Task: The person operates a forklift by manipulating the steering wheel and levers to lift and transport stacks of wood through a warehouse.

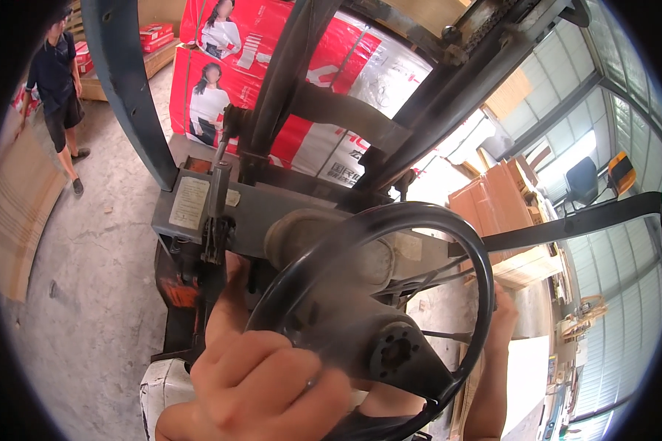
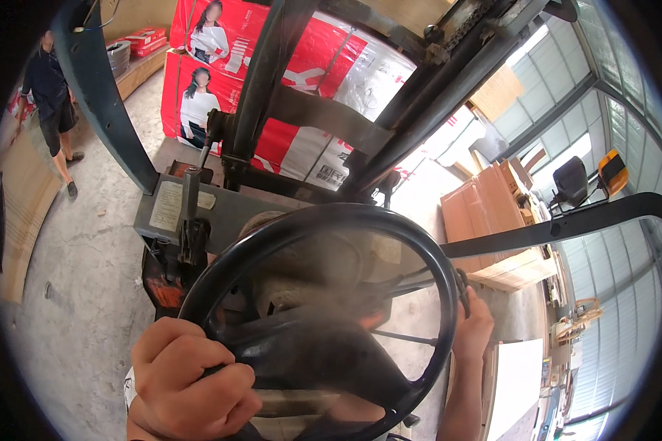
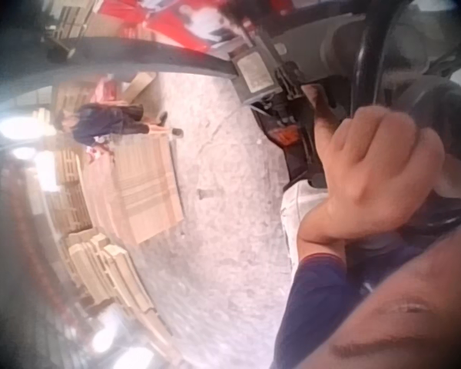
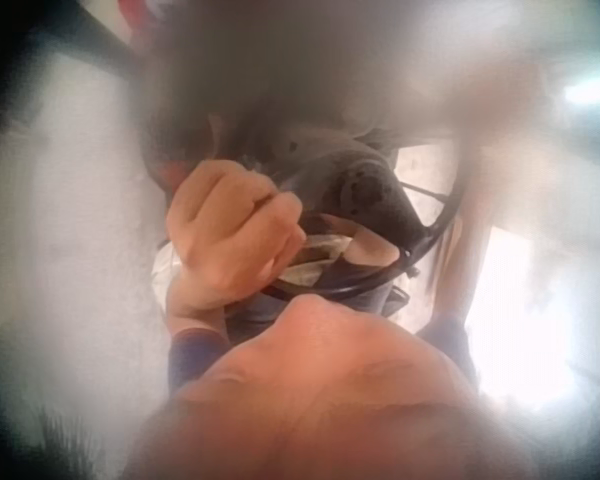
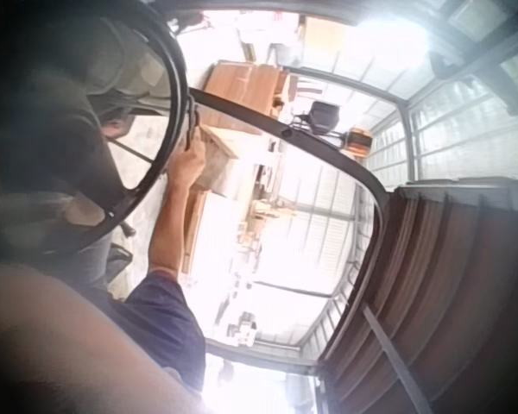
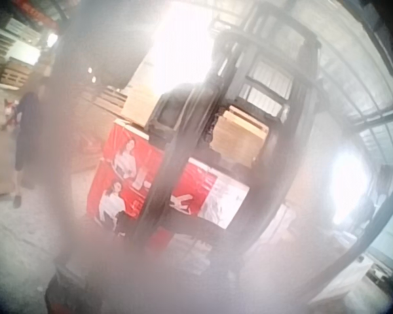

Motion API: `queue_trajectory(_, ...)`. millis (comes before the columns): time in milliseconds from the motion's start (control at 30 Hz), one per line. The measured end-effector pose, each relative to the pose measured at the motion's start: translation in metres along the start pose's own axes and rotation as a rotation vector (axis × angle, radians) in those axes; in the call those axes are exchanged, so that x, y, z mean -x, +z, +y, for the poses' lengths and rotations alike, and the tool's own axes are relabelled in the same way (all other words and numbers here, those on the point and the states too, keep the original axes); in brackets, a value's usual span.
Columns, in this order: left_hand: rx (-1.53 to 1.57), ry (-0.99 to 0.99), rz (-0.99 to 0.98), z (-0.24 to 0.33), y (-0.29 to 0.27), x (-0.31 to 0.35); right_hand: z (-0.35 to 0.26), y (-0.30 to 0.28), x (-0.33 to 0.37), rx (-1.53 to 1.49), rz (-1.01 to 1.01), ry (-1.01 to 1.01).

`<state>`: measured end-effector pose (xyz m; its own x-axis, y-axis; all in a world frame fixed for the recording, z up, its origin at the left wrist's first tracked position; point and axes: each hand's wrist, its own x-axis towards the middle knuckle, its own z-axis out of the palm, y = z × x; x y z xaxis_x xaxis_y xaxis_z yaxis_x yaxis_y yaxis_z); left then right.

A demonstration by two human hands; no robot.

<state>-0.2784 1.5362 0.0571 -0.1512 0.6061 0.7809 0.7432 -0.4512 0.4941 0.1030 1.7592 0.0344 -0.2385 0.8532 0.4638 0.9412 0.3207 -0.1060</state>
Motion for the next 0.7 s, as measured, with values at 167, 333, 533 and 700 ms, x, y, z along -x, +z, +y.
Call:
queue_trajectory(167, 0.01, -0.024, -0.023, 0.008, -0.006, 0.0, -0.003, -0.006, 0.005, -0.001, 0.001, 0.021)
queue_trajectory(333, 0.005, -0.016, -0.018, 0.015, -0.007, 0.009, -0.007, -0.011, 0.012, -0.047, 0.022, 0.007)
queue_trajectory(533, -0.01, -0.034, -0.005, 0.028, -0.009, 0.025, 0.001, -0.015, 0.027, 0.006, 0.032, -0.037)
queue_trajectory(700, 0.001, -0.034, -0.01, 0.035, -0.015, 0.035, 0.007, -0.017, 0.04, 0.017, 0.027, -0.019)
